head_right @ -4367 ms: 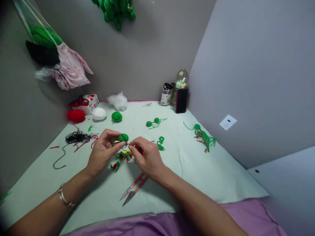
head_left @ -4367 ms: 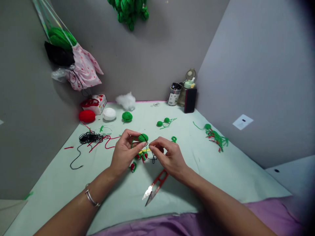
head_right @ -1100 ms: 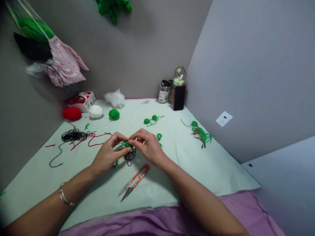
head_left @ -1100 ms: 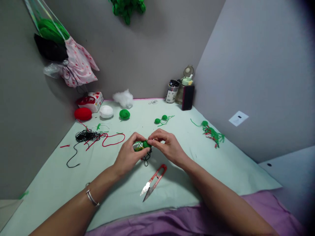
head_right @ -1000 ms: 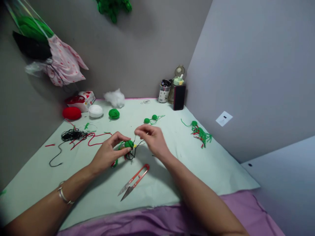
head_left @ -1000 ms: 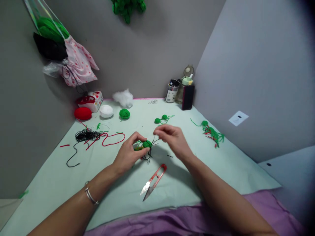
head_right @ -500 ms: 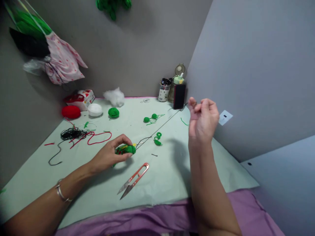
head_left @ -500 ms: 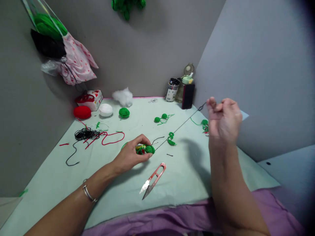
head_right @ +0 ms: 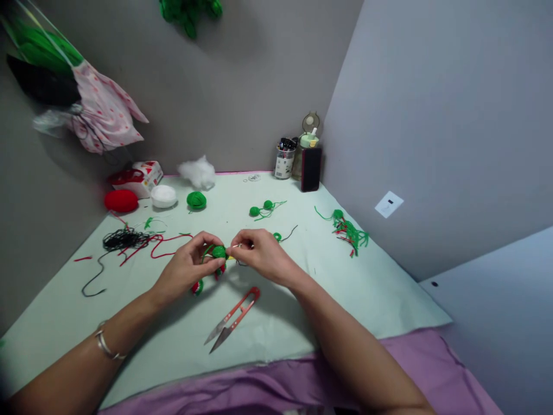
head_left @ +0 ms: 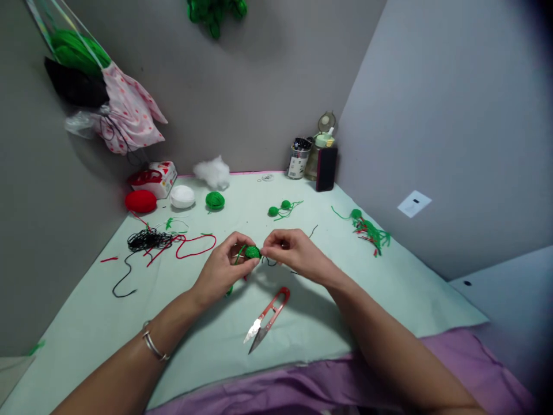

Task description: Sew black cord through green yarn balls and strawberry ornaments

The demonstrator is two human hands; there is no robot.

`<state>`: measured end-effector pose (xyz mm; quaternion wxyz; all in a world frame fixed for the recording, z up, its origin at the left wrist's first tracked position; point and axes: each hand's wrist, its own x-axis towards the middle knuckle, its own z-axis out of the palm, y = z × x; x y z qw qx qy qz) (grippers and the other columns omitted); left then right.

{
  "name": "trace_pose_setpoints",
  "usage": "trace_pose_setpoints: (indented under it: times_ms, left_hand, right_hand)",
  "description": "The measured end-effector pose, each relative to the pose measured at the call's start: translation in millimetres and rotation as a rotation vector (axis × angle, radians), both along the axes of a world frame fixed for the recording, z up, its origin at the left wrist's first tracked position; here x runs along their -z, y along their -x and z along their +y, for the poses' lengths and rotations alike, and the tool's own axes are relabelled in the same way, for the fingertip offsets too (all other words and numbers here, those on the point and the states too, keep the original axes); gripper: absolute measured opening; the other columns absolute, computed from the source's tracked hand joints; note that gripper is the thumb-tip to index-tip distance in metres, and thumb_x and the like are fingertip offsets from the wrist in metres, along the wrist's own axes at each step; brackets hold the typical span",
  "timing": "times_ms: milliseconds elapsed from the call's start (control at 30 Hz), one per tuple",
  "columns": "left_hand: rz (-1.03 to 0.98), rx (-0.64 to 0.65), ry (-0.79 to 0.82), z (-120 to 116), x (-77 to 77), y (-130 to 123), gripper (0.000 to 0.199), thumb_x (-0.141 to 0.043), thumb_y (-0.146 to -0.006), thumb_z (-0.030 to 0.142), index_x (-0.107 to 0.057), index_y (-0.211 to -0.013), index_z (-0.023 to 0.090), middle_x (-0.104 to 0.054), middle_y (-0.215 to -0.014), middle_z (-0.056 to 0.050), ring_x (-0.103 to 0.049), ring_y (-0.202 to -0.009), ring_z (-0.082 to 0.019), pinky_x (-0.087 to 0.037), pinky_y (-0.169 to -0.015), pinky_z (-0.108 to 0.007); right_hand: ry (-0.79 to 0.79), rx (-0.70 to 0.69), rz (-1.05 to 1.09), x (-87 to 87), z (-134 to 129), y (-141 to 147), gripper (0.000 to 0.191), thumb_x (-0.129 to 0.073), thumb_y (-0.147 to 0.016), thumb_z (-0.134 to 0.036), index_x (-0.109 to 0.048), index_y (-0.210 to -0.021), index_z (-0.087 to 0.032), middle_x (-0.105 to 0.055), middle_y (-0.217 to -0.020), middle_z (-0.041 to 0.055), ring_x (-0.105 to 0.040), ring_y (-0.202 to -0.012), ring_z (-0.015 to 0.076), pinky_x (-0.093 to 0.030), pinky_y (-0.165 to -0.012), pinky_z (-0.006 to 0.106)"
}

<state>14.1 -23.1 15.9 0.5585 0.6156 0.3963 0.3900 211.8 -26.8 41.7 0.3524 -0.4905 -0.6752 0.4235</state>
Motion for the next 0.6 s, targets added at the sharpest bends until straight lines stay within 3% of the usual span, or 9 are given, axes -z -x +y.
trace_pose_setpoints:
  times_ms: [200, 333, 467, 600]
  left_hand:
    - [0.070, -0.079, -0.076, 0, 9.9, -1, 0.023, -0.071, -0.076, 0.024, -0.055, -0.092, 0.019, -0.060, -0.086, 0.001, -0.060, -0.073, -0.013, -0.050, -0.065, -0.026]
    - [0.074, -0.100, -0.089, -1, 10.1, -3, 0.024, -0.072, -0.074, 0.023, -0.055, -0.090, 0.018, -0.061, -0.085, 0.000, -0.061, -0.073, -0.013, -0.051, -0.065, -0.027]
    - [0.010, -0.084, -0.021, -1, 6.2, -2, 0.029, -0.075, -0.073, 0.027, -0.055, -0.092, 0.019, -0.061, -0.084, 0.001, -0.060, -0.070, -0.013, -0.050, -0.060, -0.026]
    - [-0.054, -0.058, -0.011, 1, 1.4, 1, 0.028, -0.075, -0.076, 0.028, -0.058, -0.097, 0.020, -0.063, -0.084, 0.001, -0.062, -0.072, -0.013, -0.051, -0.067, -0.027]
  right_hand:
    - [-0.124, 0.073, -0.179, 8.4, -6, 14, 0.007, -0.063, -0.081, -0.020, -0.067, -0.077, -0.017, -0.049, -0.061, -0.0040, -0.042, -0.059, 0.0096, -0.031, -0.057, 0.024]
    - [-0.146, 0.108, -0.183, 8.3, -7, 19, 0.006, -0.059, -0.074, -0.012, -0.061, -0.071, -0.017, -0.047, -0.061, -0.0047, -0.042, -0.059, 0.0093, -0.032, -0.058, 0.024]
    - [-0.021, 0.113, -0.048, 8.7, -4, 20, 0.005, -0.060, -0.071, -0.015, -0.057, -0.067, -0.017, -0.040, -0.057, -0.0070, -0.035, -0.055, 0.0080, -0.028, -0.055, 0.024]
    - [0.107, 0.029, 0.228, 6.4, -1, 12, 0.012, -0.060, -0.081, -0.026, -0.061, -0.075, -0.016, -0.048, -0.059, -0.0050, -0.044, -0.055, 0.0086, -0.033, -0.056, 0.024]
